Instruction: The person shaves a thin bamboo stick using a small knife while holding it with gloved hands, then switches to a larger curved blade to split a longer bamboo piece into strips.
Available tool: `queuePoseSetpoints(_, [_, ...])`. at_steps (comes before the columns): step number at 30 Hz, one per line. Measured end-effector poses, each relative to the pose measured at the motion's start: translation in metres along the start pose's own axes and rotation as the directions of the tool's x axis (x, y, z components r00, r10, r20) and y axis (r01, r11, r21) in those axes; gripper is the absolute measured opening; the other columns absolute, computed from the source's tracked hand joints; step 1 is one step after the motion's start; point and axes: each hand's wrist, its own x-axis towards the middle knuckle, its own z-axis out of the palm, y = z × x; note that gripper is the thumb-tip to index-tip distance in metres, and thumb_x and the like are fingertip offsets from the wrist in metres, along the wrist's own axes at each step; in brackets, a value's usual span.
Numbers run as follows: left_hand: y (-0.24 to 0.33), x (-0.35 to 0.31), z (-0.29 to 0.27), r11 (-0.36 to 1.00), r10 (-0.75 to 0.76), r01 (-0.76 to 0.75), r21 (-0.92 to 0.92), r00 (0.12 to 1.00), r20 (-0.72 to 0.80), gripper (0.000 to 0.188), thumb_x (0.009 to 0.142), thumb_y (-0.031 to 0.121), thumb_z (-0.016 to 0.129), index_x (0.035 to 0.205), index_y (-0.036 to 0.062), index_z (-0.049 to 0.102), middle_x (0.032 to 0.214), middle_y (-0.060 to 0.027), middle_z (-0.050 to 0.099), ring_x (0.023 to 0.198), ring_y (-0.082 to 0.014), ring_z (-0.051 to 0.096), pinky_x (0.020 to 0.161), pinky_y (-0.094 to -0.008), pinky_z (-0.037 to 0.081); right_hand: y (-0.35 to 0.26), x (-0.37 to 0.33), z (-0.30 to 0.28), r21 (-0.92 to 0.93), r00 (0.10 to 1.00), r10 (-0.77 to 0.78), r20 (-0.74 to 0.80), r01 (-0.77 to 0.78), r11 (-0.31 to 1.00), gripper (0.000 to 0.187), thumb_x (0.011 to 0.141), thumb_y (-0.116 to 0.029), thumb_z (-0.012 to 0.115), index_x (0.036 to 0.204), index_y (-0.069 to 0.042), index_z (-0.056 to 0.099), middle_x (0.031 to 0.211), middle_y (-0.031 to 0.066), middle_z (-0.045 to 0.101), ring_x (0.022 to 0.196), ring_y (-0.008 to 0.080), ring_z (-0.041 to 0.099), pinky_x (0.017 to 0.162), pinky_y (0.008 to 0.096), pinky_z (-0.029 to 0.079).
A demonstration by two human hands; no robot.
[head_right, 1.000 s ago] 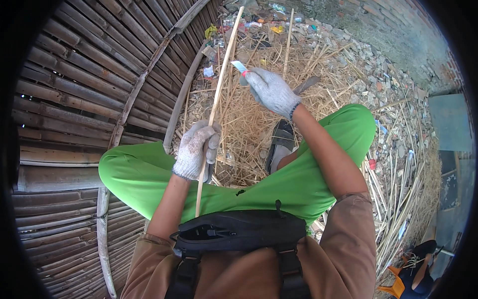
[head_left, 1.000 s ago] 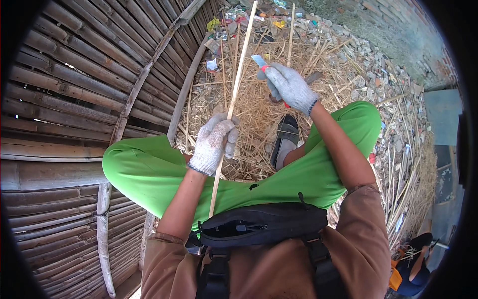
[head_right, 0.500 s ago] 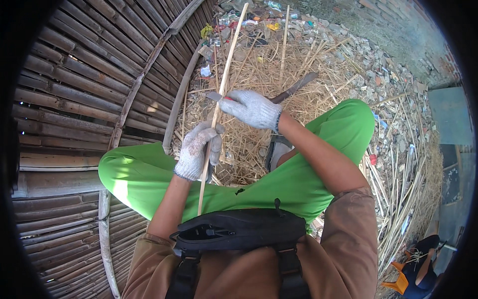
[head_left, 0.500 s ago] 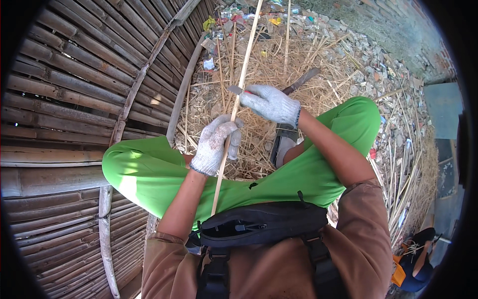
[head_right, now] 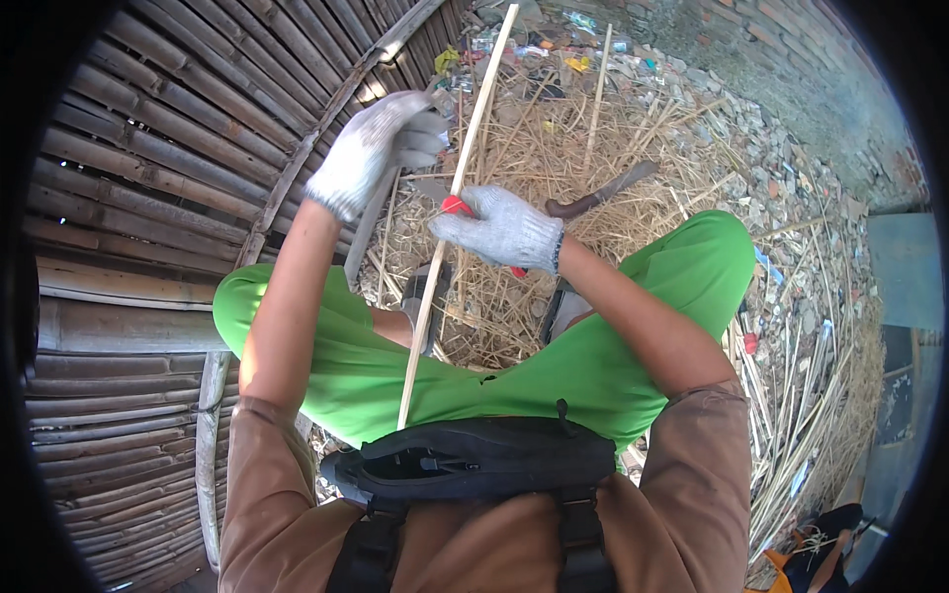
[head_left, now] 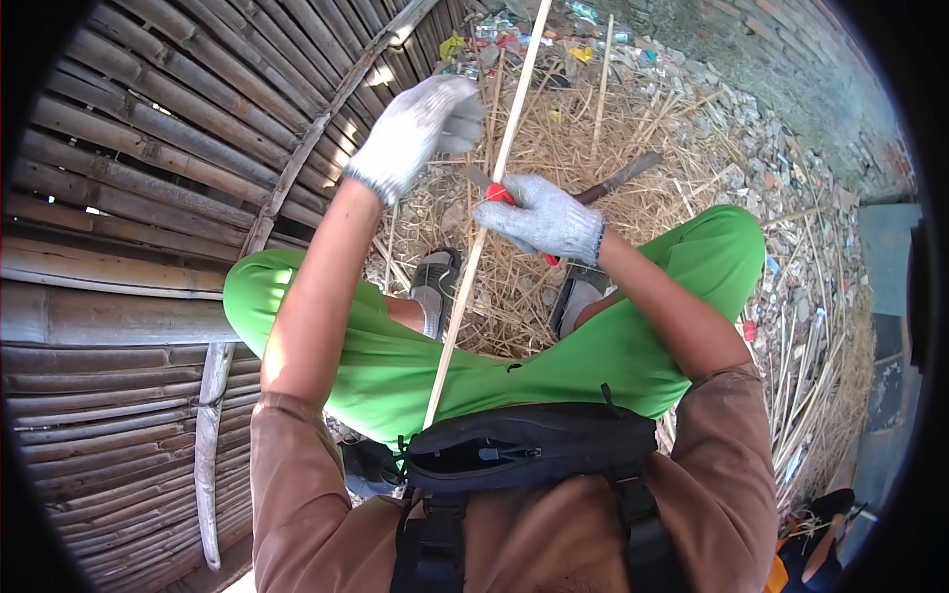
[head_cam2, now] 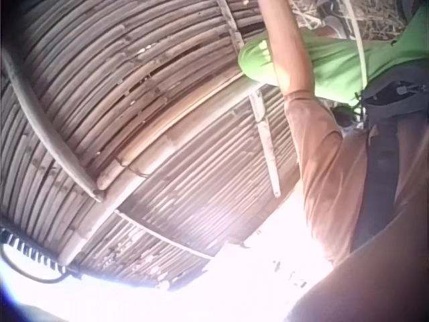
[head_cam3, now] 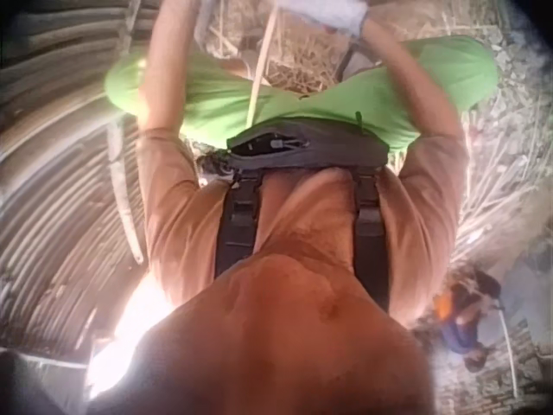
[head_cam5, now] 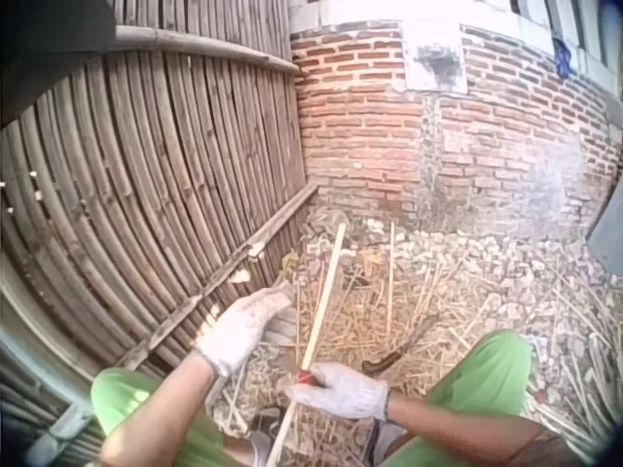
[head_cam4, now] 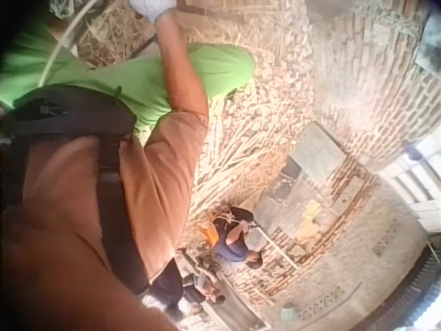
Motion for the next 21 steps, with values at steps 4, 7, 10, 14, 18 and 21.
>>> queuePoseSetpoints(4, [0.012,0.062,0.038,0.93,-0.134,0.201,-0.307,0.965,0.224,0.025,0.111,0.028,0.059,0.122,0.0057,0.065,0.101,-0.0107,0.075,0.081,-0.0221,0.072,0.076,-0.0377,0.063,0.012,0.01,0.01,-0.102,0.995,-0.091,0.046,0.096,0.99,0.048,0.103,-0.049,0.069,0.105,-0.001,0.067,0.076,0.0033,0.063,0.07,0.0141,0.058,0.066,0.0365,0.05])
queuePoseSetpoints(7, [-0.007,0.087,0.031,0.926,-0.126,0.206,-0.316,0.958,0.256,0.021,0.111,0.022,0.059,0.122,0.0056,0.065,0.086,-0.0022,0.064,0.068,-0.0149,0.059,0.064,-0.0327,0.056,0.005,0.01,0.003,-0.21,0.985,-0.167,0.037,0.171,0.963,0.06,0.102,-0.059,0.062,0.115,-0.001,0.071,0.095,0.0192,0.074,0.087,0.0289,0.071,0.084,0.0435,0.056])
queuePoseSetpoints(10, [-0.01,0.094,0.036,0.866,-0.097,0.216,-0.451,0.957,0.273,0.016,0.11,0.018,0.058,0.113,0.0037,0.064,0.081,0.0001,0.057,0.065,-0.0126,0.052,0.059,-0.0303,0.051,0.019,0.005,-0.021,-0.114,0.987,-0.112,-0.115,0.099,0.988,0.069,0.106,-0.066,0.049,0.119,-0.002,0.071,0.102,0.0241,0.073,0.098,0.038,0.072,0.092,0.0466,0.056])
queuePoseSetpoints(14, [-0.018,0.105,0.045,0.82,-0.085,0.209,-0.533,0.965,0.248,0.014,0.11,0.015,0.057,0.11,0.0029,0.064,0.08,-0.0012,0.058,0.063,-0.0119,0.052,0.056,-0.029,0.048,0.029,0.01,-0.037,-0.368,0.915,-0.204,-0.348,0.067,0.927,0.065,0.107,-0.064,0.048,0.105,-0.005,0.074,0.095,0.0236,0.074,0.092,0.0413,0.074,0.086,0.0512,0.058])
queuePoseSetpoints(18, [-0.012,0.116,0.042,0.764,-0.056,0.226,-0.604,0.956,0.287,0.011,0.11,0.014,0.053,0.107,0.0051,0.059,0.078,0.0021,0.051,0.058,-0.0074,0.039,0.05,-0.0257,0.035,0.004,-0.001,-0.017,-0.516,0.976,-0.189,-0.104,0.109,0.85,0.057,0.109,-0.059,0.047,0.097,-0.01,0.074,0.085,0.0209,0.074,0.082,0.0409,0.074,0.079,0.054,0.059])
queuePoseSetpoints(21, [-0.012,0.114,0.051,0.803,-0.059,0.177,-0.569,0.974,0.219,0.012,0.11,0.014,0.051,0.106,0.0056,0.058,0.077,0.0027,0.05,0.057,-0.0069,0.038,0.049,-0.0253,0.035,0.014,-0.006,-0.01,-0.599,0.944,-0.288,-0.159,0.139,0.788,0.056,0.109,-0.058,0.046,0.094,-0.011,0.072,0.085,0.0201,0.074,0.081,0.0409,0.074,0.076,0.0533,0.06])
